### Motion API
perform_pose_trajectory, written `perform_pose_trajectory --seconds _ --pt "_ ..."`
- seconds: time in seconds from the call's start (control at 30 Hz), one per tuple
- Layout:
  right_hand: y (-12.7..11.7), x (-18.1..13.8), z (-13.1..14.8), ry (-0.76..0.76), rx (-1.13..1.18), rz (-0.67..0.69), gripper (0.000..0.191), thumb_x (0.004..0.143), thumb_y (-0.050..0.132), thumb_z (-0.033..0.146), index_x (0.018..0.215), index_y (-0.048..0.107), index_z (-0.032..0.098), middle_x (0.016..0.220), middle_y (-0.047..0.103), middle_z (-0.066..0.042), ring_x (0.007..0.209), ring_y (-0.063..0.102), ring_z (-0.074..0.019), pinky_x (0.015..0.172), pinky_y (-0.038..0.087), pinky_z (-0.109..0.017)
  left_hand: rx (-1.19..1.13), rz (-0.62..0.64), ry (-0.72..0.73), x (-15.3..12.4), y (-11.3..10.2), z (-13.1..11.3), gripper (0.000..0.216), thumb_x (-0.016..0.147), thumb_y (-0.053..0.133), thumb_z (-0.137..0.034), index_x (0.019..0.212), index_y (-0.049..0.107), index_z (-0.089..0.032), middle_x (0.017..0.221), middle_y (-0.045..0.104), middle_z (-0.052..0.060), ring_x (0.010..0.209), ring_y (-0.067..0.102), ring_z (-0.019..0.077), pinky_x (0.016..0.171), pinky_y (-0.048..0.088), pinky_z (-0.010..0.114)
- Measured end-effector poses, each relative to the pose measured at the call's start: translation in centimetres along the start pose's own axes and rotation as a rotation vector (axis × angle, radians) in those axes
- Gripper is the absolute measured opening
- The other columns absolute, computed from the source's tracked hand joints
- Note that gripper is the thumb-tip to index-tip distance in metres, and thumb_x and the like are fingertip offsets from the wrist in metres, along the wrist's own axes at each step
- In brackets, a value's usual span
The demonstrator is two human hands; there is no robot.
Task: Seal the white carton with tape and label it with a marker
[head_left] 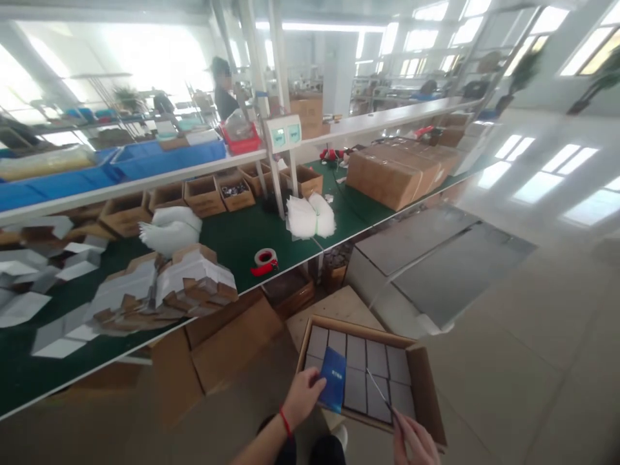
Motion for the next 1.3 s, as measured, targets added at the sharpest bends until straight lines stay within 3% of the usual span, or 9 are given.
perform_pose_trajectory --seconds 0.13,0.33,0.53,0.67,0.8,0.97,1.07,1.17,1.3 --pt "1.4 2.3 -2.7 -0.040 -0.043 0.185 0.063 0.098 0.045 0.069 0.109 0.078 0.016 0.107 0.073 -0.018 0.099 0.069 -0.0342 0.088 0.056 -0.047 0.057 -0.076 0.034 1.3 0.0 0.7 0.032 0.078 0.061 -0.044 0.091 0.072 -0.017 0.097 0.073 0.011 0.092 0.068 0.0318 0.087 0.055 0.040" --pt "-4.3 5.8 -9.3 0.478 -0.156 -0.020 0.088 0.084 0.051 0.077 0.134 0.061 0.005 0.127 0.062 -0.027 0.115 0.061 -0.0424 0.101 0.049 -0.059 0.161 -0.298 -0.072 6.6 -3.9 7.3 0.067 0.076 0.054 -0.064 0.117 0.059 -0.011 0.127 0.061 0.024 0.113 0.064 0.0379 0.099 0.052 0.057" --pt "-5.2 8.2 -15.2 0.734 0.033 0.275 0.091 0.073 0.056 0.079 0.126 0.065 0.006 0.119 0.071 -0.021 0.108 0.070 -0.0362 0.093 0.059 -0.047 0.160 -0.148 -0.097 9.0 -1.6 11.4 0.069 0.083 0.055 -0.066 0.127 0.062 -0.014 0.131 0.068 0.019 0.115 0.068 0.0321 0.104 0.055 0.052" --pt "-3.9 8.0 -15.4 0.663 0.097 0.388 0.077 0.080 0.061 0.073 0.123 0.070 0.010 0.124 0.069 -0.019 0.111 0.068 -0.0332 0.091 0.061 -0.041 0.341 -0.112 0.001 8.0 -0.3 11.1 0.067 0.091 0.052 -0.064 0.137 0.061 -0.016 0.142 0.063 0.015 0.129 0.062 0.0313 0.113 0.050 0.051" --pt "-2.3 8.4 -14.2 0.467 0.196 0.729 0.063 0.096 0.052 0.063 0.141 0.061 0.020 0.151 0.051 -0.017 0.136 0.052 -0.0325 0.107 0.052 -0.046 0.484 0.253 0.078 8.8 1.7 10.1 0.062 0.098 0.044 -0.057 0.146 0.055 -0.020 0.157 0.049 0.009 0.145 0.048 0.0259 0.120 0.043 0.044" --pt "1.4 9.4 -11.2 0.281 -0.018 1.464 0.132 0.066 0.089 0.059 0.163 0.011 0.014 0.167 -0.012 -0.020 0.156 -0.002 -0.0361 0.126 0.016 -0.057 0.754 0.640 0.059 12.8 5.0 8.7 0.067 0.095 0.045 -0.061 0.137 0.064 -0.012 0.159 0.040 0.016 0.145 0.046 0.0306 0.121 0.039 0.045" --pt "3.2 9.4 -9.2 0.110 -0.407 1.632 0.138 0.056 0.097 0.030 0.163 0.012 0.010 0.163 -0.015 -0.028 0.153 -0.012 -0.0426 0.123 0.015 -0.065 0.893 0.682 0.081 13.9 6.2 8.1 0.067 0.094 0.050 -0.059 0.135 0.066 -0.009 0.156 0.043 0.020 0.141 0.051 0.0348 0.119 0.041 0.048" --pt "3.8 9.2 -8.2 -0.026 -0.595 1.522 0.108 0.060 0.081 0.005 0.157 0.033 0.004 0.163 0.000 -0.035 0.153 0.008 -0.0485 0.118 0.033 -0.061 0.932 0.656 0.096 13.7 6.6 8.0 0.065 0.095 0.049 -0.057 0.135 0.066 -0.009 0.156 0.044 0.020 0.142 0.051 0.0349 0.119 0.041 0.049" --pt "3.0 10.0 -9.8 -0.116 -0.394 1.413 0.071 0.067 0.079 0.016 0.136 0.062 0.009 0.159 0.029 -0.034 0.116 0.065 -0.0436 0.100 0.051 -0.053 0.718 0.646 0.047 13.6 5.8 8.8 0.061 0.096 0.046 -0.059 0.133 0.068 -0.017 0.157 0.044 0.013 0.145 0.046 0.0298 0.122 0.037 0.046"
Point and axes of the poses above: each hand's wrist, its own x-axis towards the middle knuckle, its own y-axis out of the palm, z = x × y, the point moved 2 cm from there along x, towards the middle knuckle
